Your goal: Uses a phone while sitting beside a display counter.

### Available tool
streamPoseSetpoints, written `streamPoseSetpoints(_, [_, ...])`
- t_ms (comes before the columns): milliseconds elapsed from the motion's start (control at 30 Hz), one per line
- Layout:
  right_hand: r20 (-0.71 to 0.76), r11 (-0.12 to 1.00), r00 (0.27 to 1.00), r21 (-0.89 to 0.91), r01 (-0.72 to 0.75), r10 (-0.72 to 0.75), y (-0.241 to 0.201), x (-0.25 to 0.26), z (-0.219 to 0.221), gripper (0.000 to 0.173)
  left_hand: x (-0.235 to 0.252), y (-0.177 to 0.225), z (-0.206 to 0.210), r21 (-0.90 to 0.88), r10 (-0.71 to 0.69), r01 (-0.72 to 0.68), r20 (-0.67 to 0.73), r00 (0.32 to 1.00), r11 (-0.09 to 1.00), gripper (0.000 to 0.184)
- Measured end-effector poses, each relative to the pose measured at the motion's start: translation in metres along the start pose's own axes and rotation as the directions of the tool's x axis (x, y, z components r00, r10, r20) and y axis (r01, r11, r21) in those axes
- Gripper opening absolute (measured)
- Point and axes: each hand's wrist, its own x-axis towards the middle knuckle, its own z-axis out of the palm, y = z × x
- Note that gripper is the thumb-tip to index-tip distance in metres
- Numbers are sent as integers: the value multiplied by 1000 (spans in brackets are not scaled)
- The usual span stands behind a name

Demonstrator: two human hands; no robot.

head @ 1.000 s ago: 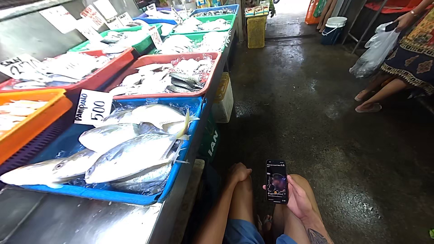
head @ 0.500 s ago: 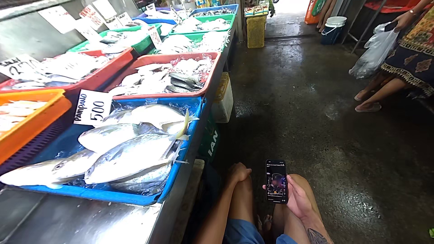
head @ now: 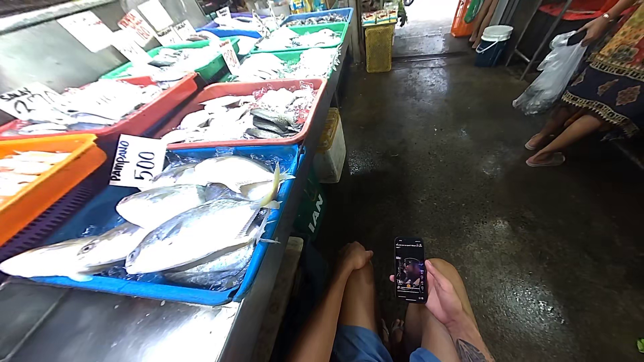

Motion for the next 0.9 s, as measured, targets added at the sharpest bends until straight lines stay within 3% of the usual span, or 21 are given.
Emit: streamPoseSetpoints(900, [19, 999, 1000, 26, -19, 18, 1, 2, -4, 56, -1, 1, -1, -1, -15, 15, 1, 1000, 1000, 53])
